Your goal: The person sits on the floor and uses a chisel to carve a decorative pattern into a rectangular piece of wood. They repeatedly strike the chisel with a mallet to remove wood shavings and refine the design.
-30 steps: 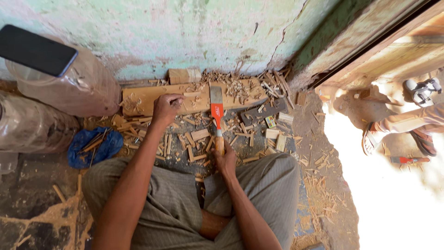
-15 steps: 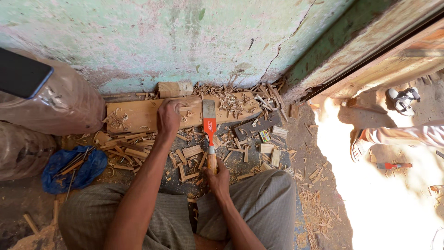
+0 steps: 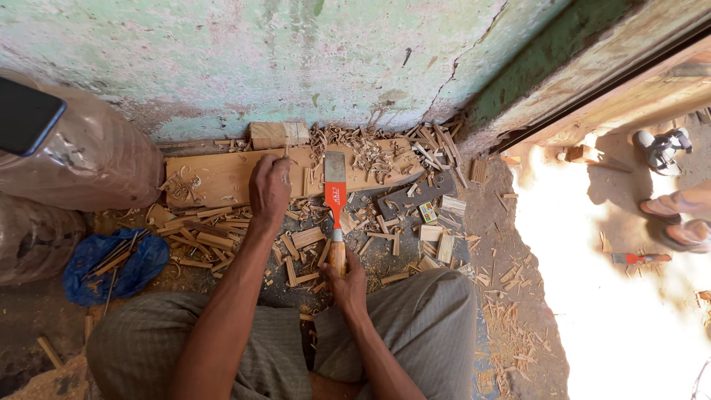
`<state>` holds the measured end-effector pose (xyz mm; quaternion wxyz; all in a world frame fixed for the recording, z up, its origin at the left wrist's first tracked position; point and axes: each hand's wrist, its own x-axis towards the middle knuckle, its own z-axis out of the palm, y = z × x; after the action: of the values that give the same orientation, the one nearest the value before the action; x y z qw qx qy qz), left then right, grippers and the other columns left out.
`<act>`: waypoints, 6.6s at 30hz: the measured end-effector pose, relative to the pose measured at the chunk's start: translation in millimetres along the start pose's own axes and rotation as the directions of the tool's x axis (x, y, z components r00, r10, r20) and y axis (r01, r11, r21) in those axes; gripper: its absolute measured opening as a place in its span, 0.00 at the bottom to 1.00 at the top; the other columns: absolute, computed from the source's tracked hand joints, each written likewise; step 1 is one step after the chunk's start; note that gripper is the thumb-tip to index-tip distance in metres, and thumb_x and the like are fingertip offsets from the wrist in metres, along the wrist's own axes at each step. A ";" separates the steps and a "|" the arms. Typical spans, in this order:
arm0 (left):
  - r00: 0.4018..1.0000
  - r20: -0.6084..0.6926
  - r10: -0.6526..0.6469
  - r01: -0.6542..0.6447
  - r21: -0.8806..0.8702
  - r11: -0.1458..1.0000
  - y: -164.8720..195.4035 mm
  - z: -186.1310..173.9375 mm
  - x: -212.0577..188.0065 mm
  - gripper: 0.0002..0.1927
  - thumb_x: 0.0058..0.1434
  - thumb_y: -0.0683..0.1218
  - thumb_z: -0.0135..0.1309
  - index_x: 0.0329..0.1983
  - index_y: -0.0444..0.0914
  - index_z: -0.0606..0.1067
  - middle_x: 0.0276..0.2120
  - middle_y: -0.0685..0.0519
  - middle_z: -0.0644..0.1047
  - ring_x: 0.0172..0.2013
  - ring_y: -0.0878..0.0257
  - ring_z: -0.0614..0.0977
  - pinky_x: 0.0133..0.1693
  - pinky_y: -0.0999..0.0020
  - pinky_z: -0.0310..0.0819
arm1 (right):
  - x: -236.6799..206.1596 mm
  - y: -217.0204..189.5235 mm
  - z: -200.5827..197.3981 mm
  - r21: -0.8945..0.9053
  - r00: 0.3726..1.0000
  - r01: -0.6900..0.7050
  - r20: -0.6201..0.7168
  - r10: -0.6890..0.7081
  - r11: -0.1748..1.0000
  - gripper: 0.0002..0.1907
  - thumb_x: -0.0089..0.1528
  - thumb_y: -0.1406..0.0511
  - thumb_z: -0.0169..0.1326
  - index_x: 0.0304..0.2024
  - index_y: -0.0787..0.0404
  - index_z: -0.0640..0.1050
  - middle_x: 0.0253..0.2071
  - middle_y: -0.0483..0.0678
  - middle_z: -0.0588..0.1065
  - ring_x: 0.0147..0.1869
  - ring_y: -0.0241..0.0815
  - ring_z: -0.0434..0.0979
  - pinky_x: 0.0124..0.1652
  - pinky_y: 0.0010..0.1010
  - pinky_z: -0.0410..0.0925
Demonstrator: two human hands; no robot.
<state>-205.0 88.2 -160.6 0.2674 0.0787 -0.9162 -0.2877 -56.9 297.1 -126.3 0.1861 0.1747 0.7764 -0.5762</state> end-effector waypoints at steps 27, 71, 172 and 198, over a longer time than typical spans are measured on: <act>0.989 -0.143 -0.042 0.049 0.048 0.998 5.1 -7.7 -4.9 0.07 0.62 0.34 0.57 0.33 0.39 0.78 0.37 0.51 0.81 0.41 0.55 0.80 0.48 0.51 0.70 | 4.8 10.6 -2.3 -0.019 1.000 -0.006 0.017 0.006 1.000 0.36 0.60 0.64 0.60 0.70 0.60 0.64 0.33 0.53 0.81 0.21 0.38 0.75 0.20 0.31 0.73; 1.000 0.012 -0.026 0.027 -0.159 0.987 -24.3 -16.7 3.4 0.19 0.58 0.33 0.61 0.54 0.32 0.80 0.48 0.43 0.79 0.47 0.52 0.81 0.49 0.61 0.80 | 4.2 11.3 -4.3 -0.028 1.000 -0.029 0.005 0.029 0.999 0.38 0.59 0.63 0.61 0.71 0.61 0.64 0.40 0.58 0.81 0.24 0.41 0.77 0.21 0.32 0.73; 0.995 0.079 0.057 -0.067 0.131 0.989 -38.1 5.6 -1.1 0.19 0.62 0.51 0.63 0.56 0.42 0.82 0.54 0.56 0.81 0.51 0.59 0.76 0.54 0.60 0.64 | -3.4 -1.9 -0.9 -0.008 0.994 -0.010 -0.113 0.009 1.000 0.35 0.60 0.64 0.58 0.69 0.62 0.67 0.31 0.54 0.79 0.18 0.38 0.70 0.17 0.31 0.69; 0.974 -0.088 -0.207 0.220 0.179 0.959 -31.8 9.8 1.1 0.40 0.62 0.39 0.55 0.76 0.34 0.55 0.57 0.43 0.75 0.56 0.50 0.73 0.55 0.53 0.60 | -64.3 -77.8 12.5 -0.187 0.986 0.161 -0.005 -0.164 0.969 0.24 0.66 0.59 0.52 0.65 0.54 0.75 0.23 0.44 0.74 0.18 0.30 0.65 0.18 0.26 0.61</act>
<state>-211.5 66.5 -185.0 0.2575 0.2116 -0.9157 -0.2245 -37.6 260.0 -33.5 0.1459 0.0983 0.8403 -0.5128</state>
